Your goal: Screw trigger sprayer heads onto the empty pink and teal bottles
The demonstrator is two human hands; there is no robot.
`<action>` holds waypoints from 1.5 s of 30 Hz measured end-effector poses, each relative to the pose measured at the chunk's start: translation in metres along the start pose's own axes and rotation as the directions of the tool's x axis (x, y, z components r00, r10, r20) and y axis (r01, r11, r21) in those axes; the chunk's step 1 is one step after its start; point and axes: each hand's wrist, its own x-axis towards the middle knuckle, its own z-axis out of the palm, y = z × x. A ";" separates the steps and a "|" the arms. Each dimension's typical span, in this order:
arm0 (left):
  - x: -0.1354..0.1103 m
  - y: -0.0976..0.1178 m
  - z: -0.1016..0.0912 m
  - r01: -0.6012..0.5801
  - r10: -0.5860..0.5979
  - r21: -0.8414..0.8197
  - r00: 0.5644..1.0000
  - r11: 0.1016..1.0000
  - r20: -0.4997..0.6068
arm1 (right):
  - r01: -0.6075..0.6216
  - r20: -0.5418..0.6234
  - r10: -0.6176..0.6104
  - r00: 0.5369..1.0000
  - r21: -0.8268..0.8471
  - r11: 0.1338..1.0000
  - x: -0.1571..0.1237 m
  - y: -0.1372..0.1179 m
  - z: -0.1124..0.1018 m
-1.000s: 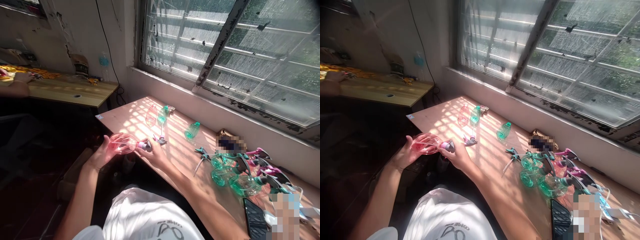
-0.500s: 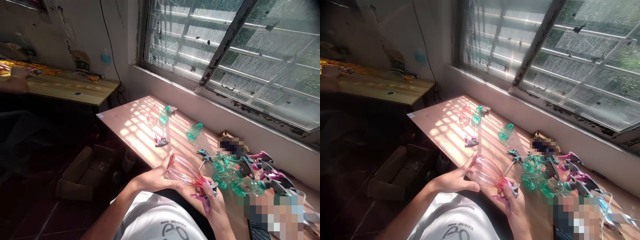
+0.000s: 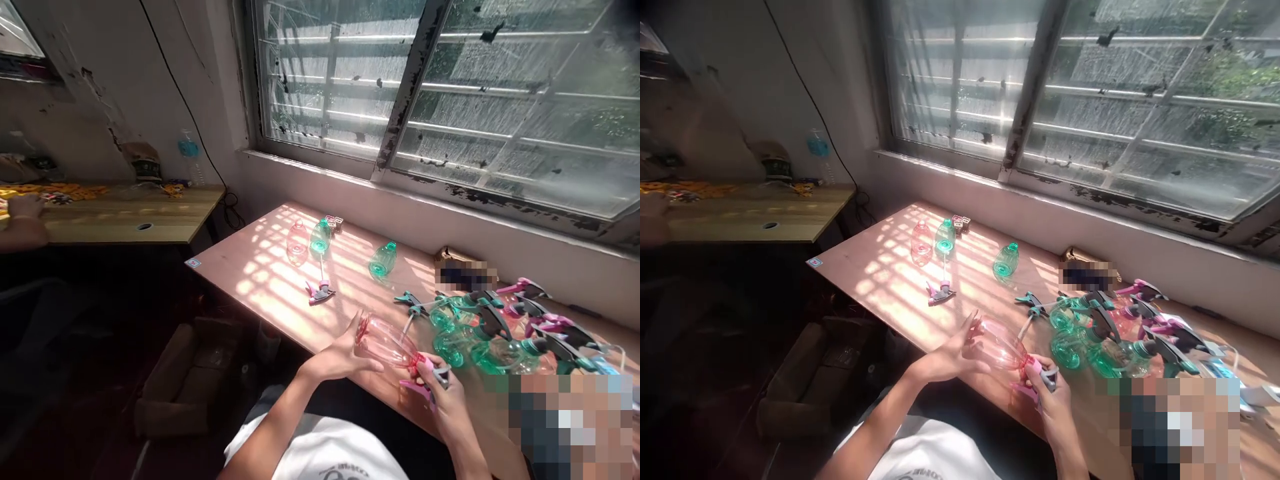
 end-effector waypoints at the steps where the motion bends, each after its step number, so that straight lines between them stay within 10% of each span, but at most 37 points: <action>1: 0.007 -0.003 -0.002 0.010 -0.010 -0.015 1.000 1.000 -0.007 | -0.001 -0.004 0.001 1.000 0.010 1.000 0.005 0.001 0.003; 16: 0.029 -0.045 -0.017 -0.117 0.110 -0.036 0.980 0.992 -0.169 | -0.052 0.042 0.045 0.998 0.194 0.980 0.014 0.024 0.033; 29: 0.044 -0.040 -0.029 -0.098 0.095 -0.033 0.992 0.995 -0.080 | 0.084 -0.010 -0.084 0.996 0.286 0.955 0.018 0.018 0.046; 38: 0.058 -0.038 -0.023 -0.088 0.068 -0.047 0.946 0.995 -0.317 | 0.058 -0.066 -0.041 0.997 0.275 0.960 0.014 0.032 0.065; 45: 0.051 -0.046 -0.026 -0.141 0.117 -0.077 0.959 0.987 -0.257 | 0.049 -0.119 -0.016 0.993 0.285 0.957 0.021 0.038 0.063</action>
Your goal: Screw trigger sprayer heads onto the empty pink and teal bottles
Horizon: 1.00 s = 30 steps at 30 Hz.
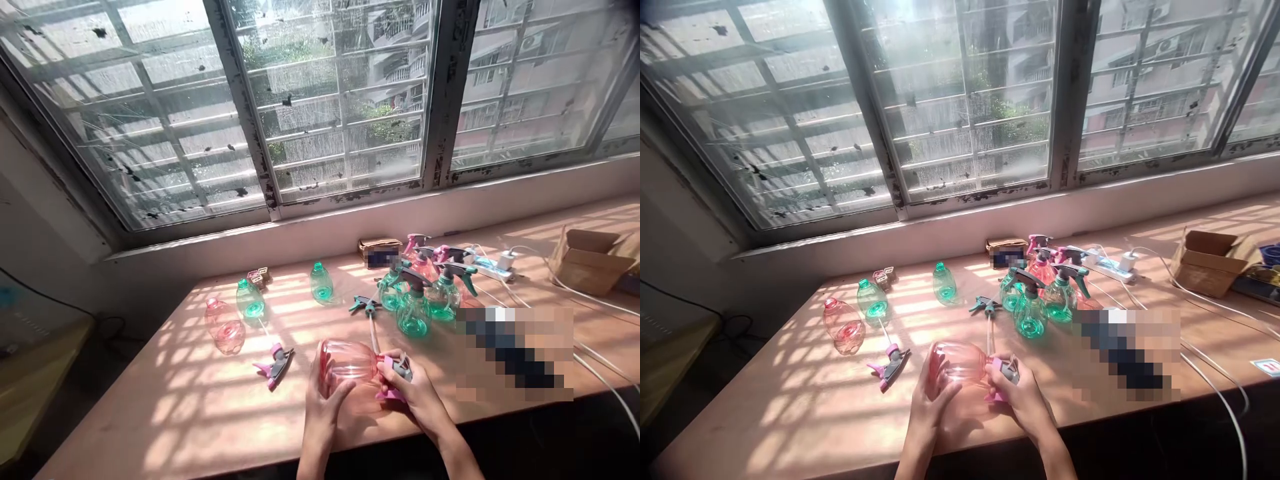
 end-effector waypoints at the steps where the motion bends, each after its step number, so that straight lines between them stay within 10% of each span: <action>1: -0.001 -0.004 -0.002 -0.009 0.009 -0.003 1.000 1.000 0.009 | 0.000 -0.002 0.000 1.000 0.000 1.000 0.001 0.002 0.000; 10: 0.010 -0.048 -0.009 -0.017 0.006 -0.033 0.955 0.999 -0.295 | 0.075 -0.003 -0.075 0.997 -0.072 0.995 0.008 0.019 0.009; 19: 0.008 -0.037 0.000 -0.016 0.009 -0.084 0.996 0.996 -0.093 | 0.038 -0.060 -0.034 0.998 0.071 0.997 0.014 0.018 0.002; 30: 0.008 -0.032 0.008 -0.006 0.001 -0.019 0.974 1.000 -0.225 | -0.003 -0.075 0.002 0.997 -0.013 1.000 0.008 0.013 0.008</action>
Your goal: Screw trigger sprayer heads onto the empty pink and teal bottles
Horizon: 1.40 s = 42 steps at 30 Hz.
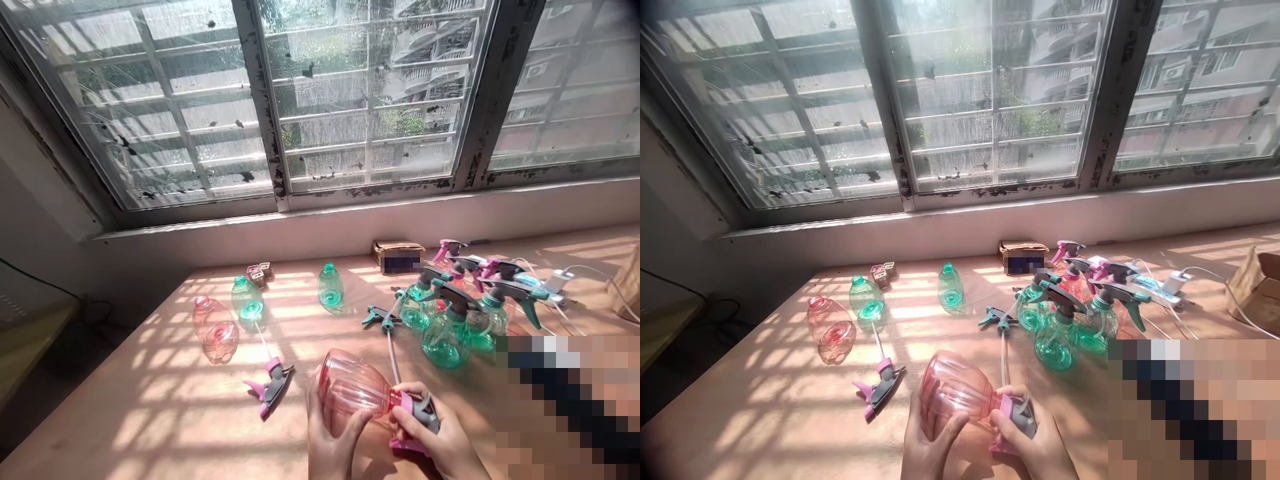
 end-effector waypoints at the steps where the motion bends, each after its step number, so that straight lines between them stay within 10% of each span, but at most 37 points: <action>1: -0.001 -0.001 0.000 -0.010 0.010 -0.001 1.000 1.000 0.000 | -0.007 -0.010 0.007 1.000 0.023 1.000 0.001 0.000 -0.002; 42: -0.009 0.000 0.004 -0.008 0.010 -0.029 0.998 1.000 0.057 | -0.052 -0.035 0.052 0.998 -0.007 0.999 -0.003 -0.003 -0.008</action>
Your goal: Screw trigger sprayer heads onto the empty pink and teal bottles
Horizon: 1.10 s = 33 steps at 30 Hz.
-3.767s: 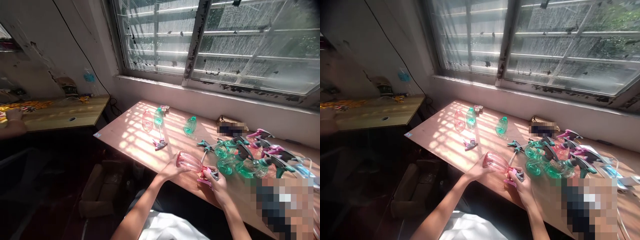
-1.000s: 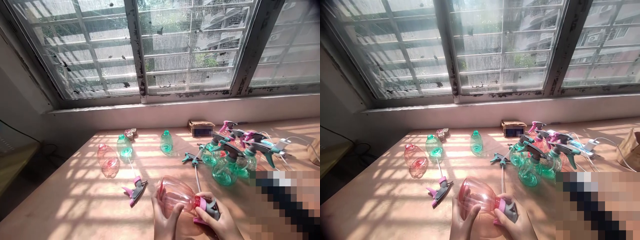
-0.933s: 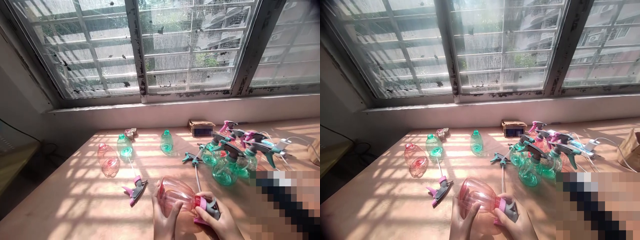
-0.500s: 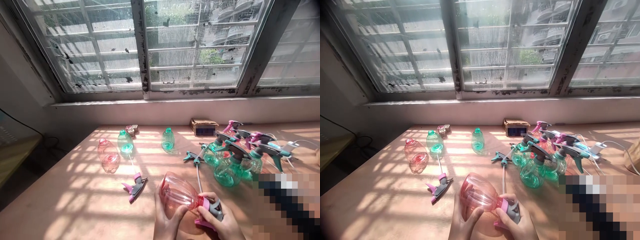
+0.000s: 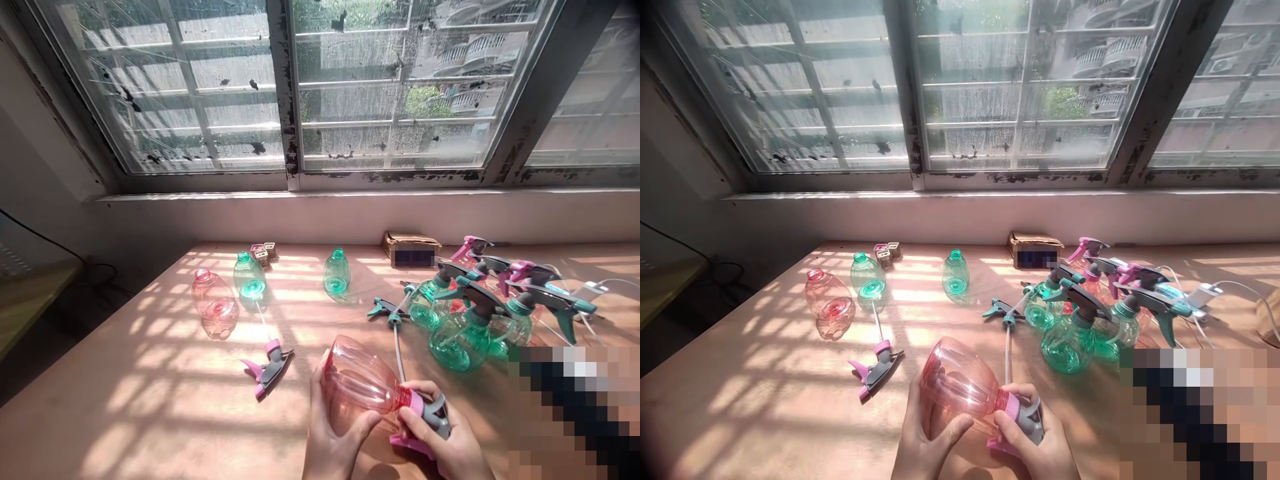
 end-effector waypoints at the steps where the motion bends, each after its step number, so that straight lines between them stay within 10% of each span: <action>1: 0.000 0.001 0.000 0.003 -0.003 0.000 1.000 1.000 -0.018 | 0.018 0.005 -0.018 1.000 -0.015 1.000 -0.001 0.000 0.002; 33: -0.003 0.020 0.002 0.048 -0.047 0.045 0.998 0.998 -0.030 | 0.061 0.001 -0.061 0.998 -0.002 0.998 -0.004 -0.001 0.004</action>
